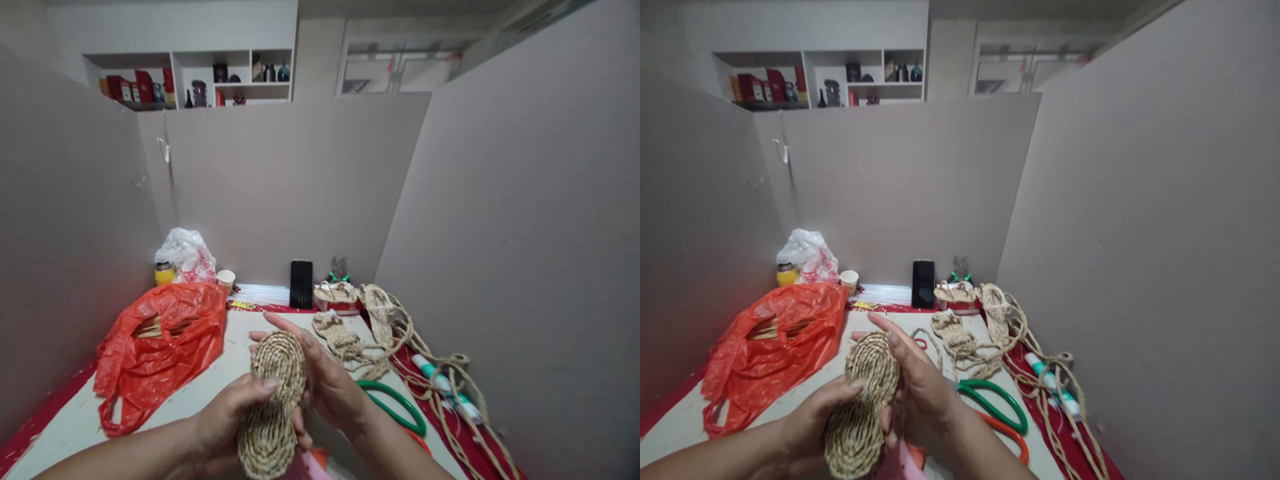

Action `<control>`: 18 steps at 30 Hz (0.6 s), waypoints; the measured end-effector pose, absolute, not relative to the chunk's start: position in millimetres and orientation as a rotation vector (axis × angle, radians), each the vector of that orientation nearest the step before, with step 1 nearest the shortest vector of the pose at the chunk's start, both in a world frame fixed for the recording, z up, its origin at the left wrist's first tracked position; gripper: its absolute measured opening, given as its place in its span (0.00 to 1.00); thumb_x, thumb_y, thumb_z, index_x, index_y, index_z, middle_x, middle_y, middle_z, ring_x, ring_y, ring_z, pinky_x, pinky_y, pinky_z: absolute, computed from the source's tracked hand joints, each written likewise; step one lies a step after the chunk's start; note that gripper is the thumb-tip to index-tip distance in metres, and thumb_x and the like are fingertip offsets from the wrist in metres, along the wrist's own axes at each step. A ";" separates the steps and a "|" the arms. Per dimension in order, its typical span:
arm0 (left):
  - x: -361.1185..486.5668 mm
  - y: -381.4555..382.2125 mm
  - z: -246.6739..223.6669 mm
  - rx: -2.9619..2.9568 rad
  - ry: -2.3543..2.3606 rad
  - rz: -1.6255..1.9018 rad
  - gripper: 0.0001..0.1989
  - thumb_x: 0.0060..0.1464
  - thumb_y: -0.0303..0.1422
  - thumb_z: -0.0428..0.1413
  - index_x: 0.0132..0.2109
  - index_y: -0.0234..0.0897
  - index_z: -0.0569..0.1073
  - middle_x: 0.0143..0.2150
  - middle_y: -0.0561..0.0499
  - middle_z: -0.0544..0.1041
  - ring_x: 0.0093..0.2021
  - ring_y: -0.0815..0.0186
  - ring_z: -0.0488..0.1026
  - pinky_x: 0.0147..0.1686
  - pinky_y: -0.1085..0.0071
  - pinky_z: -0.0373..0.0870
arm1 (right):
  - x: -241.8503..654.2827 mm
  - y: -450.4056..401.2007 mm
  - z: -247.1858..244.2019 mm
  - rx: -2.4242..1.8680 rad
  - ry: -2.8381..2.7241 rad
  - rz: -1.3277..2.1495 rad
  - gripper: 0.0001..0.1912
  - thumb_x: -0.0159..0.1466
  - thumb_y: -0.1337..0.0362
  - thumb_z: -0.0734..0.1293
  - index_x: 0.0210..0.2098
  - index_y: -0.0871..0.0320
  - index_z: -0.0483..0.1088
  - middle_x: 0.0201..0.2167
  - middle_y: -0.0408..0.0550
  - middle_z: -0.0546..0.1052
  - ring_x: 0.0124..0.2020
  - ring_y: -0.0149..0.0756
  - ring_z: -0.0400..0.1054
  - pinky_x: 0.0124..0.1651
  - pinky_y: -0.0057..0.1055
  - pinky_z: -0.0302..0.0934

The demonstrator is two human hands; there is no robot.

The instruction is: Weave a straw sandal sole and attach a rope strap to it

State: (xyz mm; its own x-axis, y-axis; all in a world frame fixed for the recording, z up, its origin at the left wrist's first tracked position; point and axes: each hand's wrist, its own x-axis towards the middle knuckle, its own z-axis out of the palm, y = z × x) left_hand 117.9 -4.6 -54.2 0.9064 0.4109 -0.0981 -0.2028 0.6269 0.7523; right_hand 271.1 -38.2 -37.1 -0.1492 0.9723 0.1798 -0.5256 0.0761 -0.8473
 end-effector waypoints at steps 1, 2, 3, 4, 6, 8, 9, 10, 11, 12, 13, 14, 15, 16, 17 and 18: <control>119.0 -7.6 -57.4 0.821 0.251 0.335 0.16 0.52 0.39 0.55 0.38 0.27 0.77 0.31 0.41 0.78 0.30 0.61 0.77 0.32 0.69 0.71 | 269.1 -38.6 -38.5 -0.528 -0.972 1.525 0.34 0.59 0.46 0.66 0.60 0.54 0.59 0.49 0.54 0.75 0.45 0.42 0.72 0.33 0.28 0.66; 119.7 -9.9 -60.3 0.820 0.238 0.306 0.17 0.52 0.39 0.56 0.37 0.27 0.77 0.31 0.40 0.78 0.30 0.61 0.77 0.33 0.69 0.71 | 267.5 -38.4 -40.2 -0.453 -0.962 1.572 0.35 0.59 0.46 0.66 0.60 0.55 0.59 0.48 0.55 0.75 0.46 0.43 0.72 0.37 0.30 0.66; 120.0 -11.4 -62.9 0.819 0.230 0.276 0.17 0.51 0.40 0.56 0.36 0.25 0.77 0.31 0.39 0.78 0.30 0.61 0.77 0.34 0.69 0.71 | 266.2 -37.6 -42.1 -0.394 -0.959 1.602 0.34 0.59 0.46 0.66 0.60 0.57 0.60 0.46 0.56 0.76 0.47 0.44 0.72 0.41 0.33 0.66; 119.9 -11.9 -64.9 0.813 0.225 0.251 0.18 0.51 0.40 0.56 0.35 0.24 0.77 0.32 0.38 0.78 0.31 0.62 0.77 0.35 0.70 0.70 | 265.5 -36.6 -43.9 -0.357 -0.958 1.620 0.32 0.60 0.47 0.66 0.59 0.58 0.61 0.44 0.56 0.77 0.46 0.44 0.72 0.44 0.36 0.66; 118.9 -10.6 -67.3 0.783 0.216 0.212 0.20 0.50 0.41 0.56 0.37 0.23 0.77 0.33 0.37 0.79 0.33 0.62 0.77 0.37 0.70 0.70 | 265.5 -34.4 -46.7 -0.342 -0.948 1.613 0.27 0.63 0.50 0.64 0.55 0.61 0.65 0.39 0.55 0.78 0.42 0.43 0.73 0.46 0.38 0.65; 117.8 -6.4 -67.6 0.743 0.194 0.178 0.23 0.51 0.43 0.54 0.40 0.23 0.77 0.36 0.37 0.79 0.35 0.61 0.77 0.41 0.68 0.69 | 266.7 -33.1 -47.5 -0.356 -0.929 1.581 0.23 0.64 0.52 0.63 0.52 0.62 0.68 0.36 0.53 0.78 0.40 0.41 0.73 0.45 0.36 0.66; 117.3 -3.6 -67.0 0.729 0.179 0.154 0.25 0.51 0.45 0.53 0.42 0.23 0.77 0.37 0.37 0.79 0.37 0.60 0.77 0.43 0.66 0.69 | 267.5 -33.1 -47.1 -0.357 -0.918 1.573 0.22 0.64 0.52 0.63 0.51 0.62 0.69 0.36 0.52 0.78 0.40 0.40 0.73 0.44 0.36 0.66; 117.0 -0.7 -66.2 0.724 0.165 0.122 0.27 0.51 0.46 0.52 0.43 0.22 0.77 0.39 0.36 0.79 0.39 0.60 0.76 0.45 0.66 0.68 | 268.2 -33.4 -46.3 -0.352 -0.906 1.567 0.22 0.64 0.52 0.63 0.50 0.61 0.69 0.36 0.52 0.78 0.40 0.40 0.73 0.43 0.36 0.67; 116.9 2.1 -65.2 0.728 0.151 0.082 0.29 0.51 0.48 0.51 0.44 0.22 0.76 0.41 0.35 0.79 0.41 0.59 0.76 0.46 0.65 0.67 | 268.7 -34.1 -45.3 -0.345 -0.897 1.565 0.22 0.64 0.51 0.63 0.51 0.59 0.69 0.36 0.51 0.78 0.40 0.40 0.73 0.43 0.36 0.67; 116.8 4.4 -64.3 0.735 0.138 0.042 0.30 0.50 0.48 0.51 0.45 0.22 0.76 0.42 0.34 0.78 0.42 0.58 0.75 0.46 0.64 0.66 | 268.8 -35.0 -44.0 -0.340 -0.893 1.565 0.22 0.63 0.51 0.64 0.50 0.59 0.69 0.37 0.50 0.78 0.41 0.41 0.73 0.43 0.37 0.67; 117.0 6.0 -63.6 0.742 0.125 0.013 0.30 0.49 0.48 0.52 0.45 0.22 0.76 0.42 0.34 0.78 0.43 0.57 0.75 0.47 0.64 0.66 | 268.6 -36.2 -42.7 -0.337 -0.892 1.564 0.23 0.63 0.50 0.64 0.50 0.58 0.69 0.37 0.50 0.78 0.41 0.41 0.73 0.44 0.38 0.67; 117.2 6.8 -63.1 0.746 0.115 0.005 0.29 0.48 0.47 0.53 0.45 0.23 0.76 0.42 0.34 0.79 0.43 0.56 0.75 0.46 0.63 0.66 | 268.1 -37.5 -41.4 -0.341 -0.898 1.562 0.23 0.62 0.50 0.64 0.50 0.58 0.69 0.37 0.50 0.78 0.41 0.41 0.73 0.44 0.38 0.67; 117.4 6.7 -62.7 0.748 0.113 0.012 0.28 0.47 0.46 0.55 0.45 0.23 0.76 0.41 0.35 0.79 0.42 0.56 0.76 0.46 0.62 0.66 | 267.3 -38.9 -40.0 -0.353 -0.910 1.555 0.23 0.62 0.49 0.64 0.50 0.58 0.69 0.37 0.50 0.78 0.41 0.41 0.73 0.44 0.37 0.66; 117.7 5.9 -62.3 0.750 0.123 0.031 0.26 0.46 0.44 0.56 0.45 0.24 0.76 0.40 0.36 0.79 0.40 0.56 0.76 0.45 0.62 0.66 | 266.2 -40.5 -38.7 -0.372 -0.926 1.545 0.23 0.62 0.49 0.64 0.50 0.58 0.69 0.37 0.50 0.78 0.41 0.41 0.73 0.44 0.36 0.66; 117.8 4.5 -61.7 0.753 0.140 0.058 0.24 0.46 0.41 0.57 0.45 0.25 0.76 0.39 0.37 0.79 0.39 0.56 0.76 0.44 0.61 0.67 | 265.0 -42.3 -37.4 -0.395 -0.945 1.533 0.23 0.63 0.49 0.64 0.50 0.58 0.69 0.37 0.51 0.78 0.40 0.40 0.73 0.44 0.36 0.66; 117.7 2.6 -60.8 0.757 0.167 0.079 0.23 0.46 0.40 0.58 0.45 0.26 0.76 0.39 0.38 0.79 0.38 0.57 0.77 0.43 0.61 0.68 | 263.8 -44.1 -36.1 -0.419 -0.966 1.518 0.23 0.63 0.49 0.63 0.50 0.58 0.69 0.37 0.51 0.78 0.40 0.40 0.73 0.44 0.36 0.65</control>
